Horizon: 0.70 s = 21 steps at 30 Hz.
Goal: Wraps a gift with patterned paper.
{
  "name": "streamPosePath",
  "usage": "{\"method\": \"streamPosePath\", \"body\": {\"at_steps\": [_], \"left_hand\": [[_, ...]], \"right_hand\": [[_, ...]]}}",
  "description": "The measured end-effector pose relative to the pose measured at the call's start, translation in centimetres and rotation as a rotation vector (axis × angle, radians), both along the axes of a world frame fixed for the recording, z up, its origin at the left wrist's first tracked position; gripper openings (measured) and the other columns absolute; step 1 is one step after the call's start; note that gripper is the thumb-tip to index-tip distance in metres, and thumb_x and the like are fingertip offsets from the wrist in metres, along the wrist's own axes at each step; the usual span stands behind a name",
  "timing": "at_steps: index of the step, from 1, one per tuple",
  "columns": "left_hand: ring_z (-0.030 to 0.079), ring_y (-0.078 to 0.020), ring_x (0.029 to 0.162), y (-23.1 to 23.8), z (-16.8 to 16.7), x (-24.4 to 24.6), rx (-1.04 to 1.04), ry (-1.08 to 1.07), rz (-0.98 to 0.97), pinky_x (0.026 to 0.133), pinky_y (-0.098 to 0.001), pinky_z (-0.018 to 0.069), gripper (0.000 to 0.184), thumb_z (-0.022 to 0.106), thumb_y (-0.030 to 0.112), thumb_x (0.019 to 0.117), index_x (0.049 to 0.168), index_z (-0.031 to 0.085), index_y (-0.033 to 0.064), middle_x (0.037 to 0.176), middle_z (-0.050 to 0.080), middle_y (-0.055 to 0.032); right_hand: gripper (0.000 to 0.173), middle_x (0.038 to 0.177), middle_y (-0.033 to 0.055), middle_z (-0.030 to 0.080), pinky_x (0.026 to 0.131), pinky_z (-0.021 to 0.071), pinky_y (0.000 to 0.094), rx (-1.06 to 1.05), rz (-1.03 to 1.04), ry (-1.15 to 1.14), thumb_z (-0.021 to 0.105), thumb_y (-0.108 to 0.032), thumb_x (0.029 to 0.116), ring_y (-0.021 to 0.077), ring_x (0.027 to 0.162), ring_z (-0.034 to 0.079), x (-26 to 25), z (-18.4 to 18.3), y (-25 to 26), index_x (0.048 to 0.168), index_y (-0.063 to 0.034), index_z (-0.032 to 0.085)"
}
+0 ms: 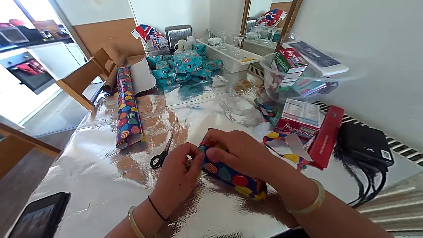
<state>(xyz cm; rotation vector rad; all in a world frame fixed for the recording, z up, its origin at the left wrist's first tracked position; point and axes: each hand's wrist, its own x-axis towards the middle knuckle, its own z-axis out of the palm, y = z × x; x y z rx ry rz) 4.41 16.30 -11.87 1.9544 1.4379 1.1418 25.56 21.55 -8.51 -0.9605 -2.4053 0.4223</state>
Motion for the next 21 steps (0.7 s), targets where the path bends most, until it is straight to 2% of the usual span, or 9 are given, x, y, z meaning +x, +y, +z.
{"method": "streamPosePath", "body": {"at_steps": [2, 4, 6, 9, 13, 16, 18, 20, 21], "left_hand": [[0.057, -0.0022, 0.066, -0.2, -0.2, 0.1, 0.124, 0.111, 0.025, 0.059, -0.0218, 0.0513, 0.018, 0.063, 0.033, 0.0956, 0.095, 0.066, 0.0146, 0.081, 0.062, 0.0056], [0.057, -0.0005, 0.066, -0.4, -0.2, 0.0, 0.179, 0.150, 0.028, 0.057, -0.0205, 0.0513, 0.019, 0.067, 0.034, 0.0899, 0.094, 0.065, 0.0160, 0.084, 0.062, 0.0061], [0.055, 0.0016, 0.062, -0.7, -0.3, 0.2, 0.227, 0.171, 0.035, 0.053, -0.0168, 0.0489, 0.024, 0.073, 0.036, 0.0826, 0.095, 0.065, 0.0165, 0.085, 0.062, 0.0061], [0.056, 0.0013, 0.064, -1.2, -0.1, 0.5, 0.246, 0.203, 0.032, 0.054, -0.0164, 0.0495, 0.033, 0.077, 0.039, 0.0760, 0.098, 0.066, 0.0164, 0.088, 0.062, 0.0048], [0.061, -0.0013, 0.074, -1.6, 0.2, 0.7, 0.180, 0.174, -0.010, 0.061, -0.0199, 0.0537, 0.039, 0.077, 0.031, 0.0682, 0.103, 0.064, 0.0167, 0.093, 0.064, 0.0047], [0.063, 0.0024, 0.076, -1.6, 0.0, 0.6, 0.222, 0.097, -0.039, 0.063, -0.0172, 0.0545, 0.044, 0.074, 0.035, 0.0731, 0.112, 0.063, 0.0163, 0.089, 0.065, 0.0076], [0.063, 0.0031, 0.071, -1.6, 0.0, 0.6, 0.303, 0.067, -0.065, 0.061, -0.0166, 0.0546, 0.059, 0.071, 0.039, 0.0774, 0.128, 0.058, 0.0117, 0.083, 0.066, 0.0079], [0.068, 0.0004, 0.078, -1.7, 0.0, 0.3, 0.330, 0.045, -0.163, 0.065, -0.0197, 0.0587, 0.069, 0.067, 0.044, 0.0864, 0.141, 0.043, 0.0099, 0.092, 0.072, 0.0060], [0.070, -0.0013, 0.084, -1.7, 0.0, 0.1, 0.337, 0.043, -0.211, 0.069, -0.0210, 0.0602, 0.065, 0.065, 0.046, 0.0894, 0.138, 0.038, 0.0124, 0.100, 0.073, 0.0052]], "right_hand": [[0.052, 0.083, -0.0038, 0.069, 0.064, 0.0552, 0.0376, 0.006, -0.028, 0.007, 0.056, -0.066, 0.0941, 0.0112, 0.076, 0.068, -0.4, 0.1, -0.7, 0.106, -0.0174, 0.070], [0.046, 0.084, -0.0054, 0.069, 0.064, 0.0554, 0.0347, 0.059, -0.057, 0.056, 0.067, -0.063, 0.0870, 0.0088, 0.077, 0.067, -0.8, 0.0, -1.5, 0.099, -0.0189, 0.072], [0.032, 0.092, -0.0063, 0.073, 0.068, 0.0572, 0.0312, 0.101, -0.089, 0.118, 0.069, -0.051, 0.0875, 0.0063, 0.085, 0.070, -1.0, 0.0, -2.1, 0.094, -0.0202, 0.073], [0.013, 0.093, -0.0069, 0.074, 0.072, 0.0578, 0.0271, 0.078, -0.130, 0.235, 0.069, -0.032, 0.0887, 0.0036, 0.091, 0.070, -1.0, -0.1, -2.8, 0.088, -0.0199, 0.074], [0.011, 0.093, -0.0091, 0.073, 0.071, 0.0581, 0.0211, 0.050, -0.161, 0.357, 0.070, -0.029, 0.0889, -0.0003, 0.086, 0.068, -0.5, -0.4, -3.3, 0.086, -0.0199, 0.076], [0.013, 0.098, -0.0091, 0.074, 0.072, 0.0578, 0.0203, 0.035, -0.211, 0.391, 0.071, -0.030, 0.0907, 0.0000, 0.088, 0.068, 0.0, -0.4, -4.0, 0.085, -0.0196, 0.076], [0.012, 0.099, -0.0082, 0.074, 0.070, 0.0582, 0.0210, -0.001, -0.235, 0.403, 0.072, -0.028, 0.0899, 0.0009, 0.086, 0.069, 0.4, -0.2, -4.5, 0.084, -0.0187, 0.076], [0.012, 0.098, -0.0084, 0.074, 0.070, 0.0599, 0.0204, -0.071, -0.220, 0.439, 0.073, -0.027, 0.0898, 0.0009, 0.085, 0.069, 0.9, 0.1, -5.0, 0.083, -0.0184, 0.076], [0.011, 0.097, -0.0092, 0.074, 0.069, 0.0601, 0.0198, -0.098, -0.217, 0.453, 0.073, -0.027, 0.0897, 0.0006, 0.084, 0.069, 1.0, 0.3, -5.4, 0.082, -0.0191, 0.076]]}}
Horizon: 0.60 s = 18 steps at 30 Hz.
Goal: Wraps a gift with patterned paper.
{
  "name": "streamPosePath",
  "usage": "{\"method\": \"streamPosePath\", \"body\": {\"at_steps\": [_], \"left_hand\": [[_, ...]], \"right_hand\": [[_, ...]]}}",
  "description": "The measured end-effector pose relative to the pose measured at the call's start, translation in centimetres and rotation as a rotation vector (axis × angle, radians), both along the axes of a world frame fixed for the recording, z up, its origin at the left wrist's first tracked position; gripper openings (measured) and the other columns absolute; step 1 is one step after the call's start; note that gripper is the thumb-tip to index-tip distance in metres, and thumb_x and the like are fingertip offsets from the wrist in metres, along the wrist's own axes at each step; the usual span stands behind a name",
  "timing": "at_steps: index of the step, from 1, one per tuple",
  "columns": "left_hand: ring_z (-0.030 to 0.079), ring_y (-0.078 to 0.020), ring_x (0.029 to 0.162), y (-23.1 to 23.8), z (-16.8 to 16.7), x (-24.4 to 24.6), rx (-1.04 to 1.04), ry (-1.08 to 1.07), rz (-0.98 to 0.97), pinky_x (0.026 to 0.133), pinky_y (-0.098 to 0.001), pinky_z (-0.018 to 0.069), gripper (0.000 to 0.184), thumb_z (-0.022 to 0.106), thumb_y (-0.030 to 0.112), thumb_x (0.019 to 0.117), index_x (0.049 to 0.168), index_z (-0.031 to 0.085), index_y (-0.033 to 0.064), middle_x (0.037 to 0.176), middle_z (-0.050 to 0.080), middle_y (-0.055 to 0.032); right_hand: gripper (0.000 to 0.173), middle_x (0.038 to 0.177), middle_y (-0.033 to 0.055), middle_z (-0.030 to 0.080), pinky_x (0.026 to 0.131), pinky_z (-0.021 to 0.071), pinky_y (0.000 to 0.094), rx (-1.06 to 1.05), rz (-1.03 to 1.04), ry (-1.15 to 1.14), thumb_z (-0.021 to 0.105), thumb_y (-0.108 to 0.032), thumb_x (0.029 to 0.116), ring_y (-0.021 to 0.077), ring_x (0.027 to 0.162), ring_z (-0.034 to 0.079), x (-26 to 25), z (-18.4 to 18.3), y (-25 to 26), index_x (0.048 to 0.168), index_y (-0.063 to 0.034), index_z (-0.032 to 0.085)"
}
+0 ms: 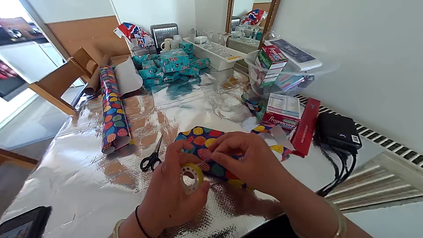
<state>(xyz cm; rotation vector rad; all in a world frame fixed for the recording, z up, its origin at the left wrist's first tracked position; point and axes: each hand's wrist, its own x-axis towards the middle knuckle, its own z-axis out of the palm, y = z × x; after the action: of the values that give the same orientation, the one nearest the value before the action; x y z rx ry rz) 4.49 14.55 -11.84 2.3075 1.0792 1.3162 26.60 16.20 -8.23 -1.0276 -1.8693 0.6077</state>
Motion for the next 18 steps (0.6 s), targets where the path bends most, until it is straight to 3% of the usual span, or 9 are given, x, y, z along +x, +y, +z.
{"method": "streamPosePath", "body": {"at_steps": [3, 6, 7, 9, 10, 13, 18], "left_hand": [[0.069, -0.0031, 0.084, 0.2, 0.1, -0.4, 0.054, 0.009, -0.042, 0.068, -0.0218, 0.0589, 0.045, 0.060, 0.046, 0.0941, 0.120, 0.042, 0.0145, 0.105, 0.070, 0.0030], [0.062, -0.0006, 0.078, 0.2, 0.4, -0.7, 0.103, -0.021, -0.033, 0.065, -0.0186, 0.0527, 0.030, 0.062, 0.043, 0.0948, 0.097, 0.054, 0.0143, 0.088, 0.063, 0.0027], [0.061, 0.0006, 0.077, 0.2, 0.5, -0.6, 0.098, -0.023, -0.046, 0.064, -0.0171, 0.0521, 0.028, 0.060, 0.043, 0.0961, 0.095, 0.056, 0.0149, 0.086, 0.063, 0.0033], [0.065, 0.0010, 0.075, 0.2, 0.3, -0.3, 0.043, -0.033, -0.101, 0.062, -0.0174, 0.0564, 0.030, 0.055, 0.045, 0.1014, 0.105, 0.064, 0.0160, 0.090, 0.067, 0.0035], [0.065, 0.0006, 0.074, 0.2, 0.3, -0.2, 0.017, -0.036, -0.131, 0.061, -0.0175, 0.0568, 0.033, 0.052, 0.046, 0.1040, 0.104, 0.066, 0.0159, 0.091, 0.067, 0.0030], [0.062, 0.0016, 0.076, 0.3, 0.4, 0.0, -0.005, 0.036, -0.100, 0.062, -0.0159, 0.0528, 0.045, 0.046, 0.049, 0.1062, 0.089, 0.069, 0.0149, 0.092, 0.067, 0.0028], [0.064, 0.0010, 0.089, 0.5, 0.4, -0.4, -0.063, 0.099, 0.056, 0.072, -0.0207, 0.0537, 0.052, 0.046, 0.057, 0.1018, 0.079, 0.070, 0.0170, 0.101, 0.071, 0.0058]], "right_hand": [[0.012, 0.096, -0.0100, 0.074, 0.067, 0.0608, 0.0195, 0.021, -0.021, 0.017, 0.071, -0.028, 0.0894, 0.0001, 0.082, 0.070, 0.5, 0.5, -0.8, 0.081, -0.0205, 0.075], [0.012, 0.092, -0.0096, 0.073, 0.063, 0.0601, 0.0204, 0.026, -0.040, 0.046, 0.070, -0.030, 0.0893, 0.0011, 0.076, 0.069, 1.4, 0.6, -1.1, 0.081, -0.0211, 0.073], [0.011, 0.091, -0.0089, 0.073, 0.061, 0.0602, 0.0206, 0.009, -0.035, 0.069, 0.070, -0.028, 0.0886, 0.0018, 0.074, 0.069, 1.7, 0.6, -1.2, 0.081, -0.0208, 0.073], [0.010, 0.091, -0.0089, 0.072, 0.060, 0.0595, 0.0201, 0.015, -0.048, 0.085, 0.069, -0.026, 0.0879, 0.0016, 0.073, 0.068, 1.9, 0.3, -1.4, 0.079, -0.0209, 0.072], [0.011, 0.091, -0.0091, 0.072, 0.061, 0.0596, 0.0197, 0.036, -0.059, 0.084, 0.069, -0.026, 0.0882, 0.0014, 0.074, 0.068, 2.0, 0.2, -1.5, 0.079, -0.0207, 0.072], [0.010, 0.089, -0.0109, 0.071, 0.061, 0.0587, 0.0182, 0.146, -0.131, 0.059, 0.068, -0.026, 0.0870, -0.0004, 0.075, 0.067, 2.4, 0.1, -1.8, 0.079, -0.0213, 0.072], [0.009, 0.089, -0.0138, 0.069, 0.063, 0.0578, 0.0162, 0.297, -0.227, -0.020, 0.067, -0.028, 0.0859, -0.0037, 0.077, 0.066, 3.6, 0.7, -2.8, 0.079, -0.0229, 0.071]]}}
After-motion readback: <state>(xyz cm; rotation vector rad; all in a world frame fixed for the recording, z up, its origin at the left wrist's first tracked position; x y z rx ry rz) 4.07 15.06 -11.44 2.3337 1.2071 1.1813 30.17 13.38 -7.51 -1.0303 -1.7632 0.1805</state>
